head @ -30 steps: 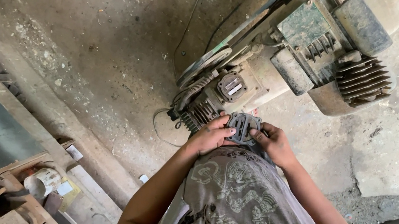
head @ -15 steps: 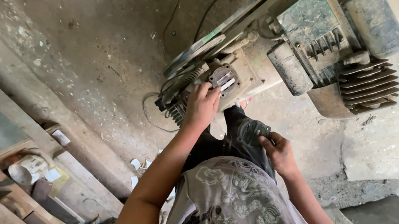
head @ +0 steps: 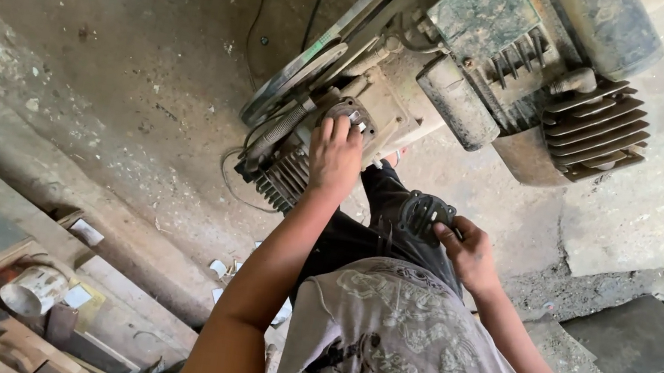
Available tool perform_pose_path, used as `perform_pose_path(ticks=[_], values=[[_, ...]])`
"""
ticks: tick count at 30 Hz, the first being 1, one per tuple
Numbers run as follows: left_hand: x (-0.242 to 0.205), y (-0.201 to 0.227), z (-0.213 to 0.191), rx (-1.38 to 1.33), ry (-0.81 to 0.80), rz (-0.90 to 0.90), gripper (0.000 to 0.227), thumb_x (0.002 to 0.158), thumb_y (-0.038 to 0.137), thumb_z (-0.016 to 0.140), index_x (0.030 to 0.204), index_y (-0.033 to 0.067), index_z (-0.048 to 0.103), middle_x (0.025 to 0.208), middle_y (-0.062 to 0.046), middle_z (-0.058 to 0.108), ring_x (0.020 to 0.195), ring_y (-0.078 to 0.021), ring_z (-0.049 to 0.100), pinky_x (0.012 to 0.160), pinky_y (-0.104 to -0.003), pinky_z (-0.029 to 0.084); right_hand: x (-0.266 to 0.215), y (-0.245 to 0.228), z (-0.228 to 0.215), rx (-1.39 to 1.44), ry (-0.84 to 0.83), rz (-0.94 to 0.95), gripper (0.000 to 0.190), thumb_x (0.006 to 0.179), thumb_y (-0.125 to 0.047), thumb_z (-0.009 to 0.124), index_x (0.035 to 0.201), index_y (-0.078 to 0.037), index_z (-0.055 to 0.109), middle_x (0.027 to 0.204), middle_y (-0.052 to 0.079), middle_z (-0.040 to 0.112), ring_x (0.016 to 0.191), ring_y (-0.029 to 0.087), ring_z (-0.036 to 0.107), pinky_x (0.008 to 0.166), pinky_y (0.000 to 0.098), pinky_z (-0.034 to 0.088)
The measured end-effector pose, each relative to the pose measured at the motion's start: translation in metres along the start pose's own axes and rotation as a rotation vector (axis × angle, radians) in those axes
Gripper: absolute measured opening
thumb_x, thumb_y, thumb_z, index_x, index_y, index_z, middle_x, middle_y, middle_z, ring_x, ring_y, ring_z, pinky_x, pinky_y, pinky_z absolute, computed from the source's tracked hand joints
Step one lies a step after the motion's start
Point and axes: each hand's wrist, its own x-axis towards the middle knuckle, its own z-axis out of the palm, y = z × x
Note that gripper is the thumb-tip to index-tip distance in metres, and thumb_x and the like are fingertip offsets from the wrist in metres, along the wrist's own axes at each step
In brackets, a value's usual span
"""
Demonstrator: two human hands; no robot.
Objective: Unscrewing bolts by hand and removing the cylinder head and valve plate from an air compressor.
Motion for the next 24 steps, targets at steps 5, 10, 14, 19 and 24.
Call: perform_pose_path(ticks=[5, 10, 14, 19, 24], values=[[0.005, -0.001, 0.02, -0.04, -0.068, -0.147, 0.018, 0.067, 0.013, 0.083, 0.069, 0.0077, 0.067, 0.081, -0.007, 0.053, 0.076, -0.0272, 0.055, 0.061, -0.041, 0.044, 0.003, 0.003, 0.0, -0.009, -0.011, -0.032, 0.025, 0.095, -0.034, 0.074, 0.09, -0.01, 0.072, 0.055, 0.006, 0.053, 0.059, 0.016, 0.054, 0.057, 0.0292, 0.042], [0.008, 0.001, 0.033, -0.066, -0.248, -0.332, 0.019, 0.066, 0.017, 0.083, 0.076, 0.0058, 0.072, 0.087, -0.007, 0.057, 0.081, -0.0286, 0.059, 0.066, -0.043, 0.047, -0.002, -0.013, 0.002, 0.0, -0.027, -0.064, 0.025, 0.095, -0.032, 0.073, 0.087, -0.009, 0.072, 0.055, 0.006, 0.053, 0.059, 0.016, 0.055, 0.058, 0.0289, 0.043], [0.005, 0.009, 0.044, 0.07, -0.145, -0.239, 0.013, 0.067, 0.015, 0.08, 0.073, 0.0067, 0.072, 0.083, -0.008, 0.055, 0.077, -0.0278, 0.056, 0.06, -0.042, 0.041, 0.001, -0.009, 0.0, -0.013, -0.034, -0.091, 0.027, 0.096, -0.033, 0.072, 0.088, -0.007, 0.072, 0.055, 0.008, 0.052, 0.059, 0.017, 0.056, 0.058, 0.031, 0.044], [0.01, 0.016, 0.043, 0.195, 0.023, -0.089, 0.007, 0.072, 0.008, 0.072, 0.066, 0.0061, 0.069, 0.078, -0.013, 0.055, 0.072, -0.0304, 0.053, 0.056, -0.042, 0.036, 0.012, 0.008, -0.005, -0.029, -0.036, -0.092, 0.027, 0.096, -0.036, 0.073, 0.092, -0.009, 0.074, 0.056, 0.008, 0.054, 0.06, 0.018, 0.057, 0.058, 0.0329, 0.045], [0.007, 0.015, 0.056, 0.229, -0.046, -0.046, 0.009, 0.077, 0.008, 0.063, 0.07, 0.0064, 0.068, 0.08, -0.014, 0.056, 0.074, -0.0294, 0.052, 0.054, -0.041, 0.035, -0.003, -0.019, -0.007, -0.002, -0.016, -0.108, 0.027, 0.095, -0.034, 0.073, 0.092, -0.008, 0.074, 0.057, 0.007, 0.054, 0.062, 0.017, 0.057, 0.06, 0.0315, 0.044]])
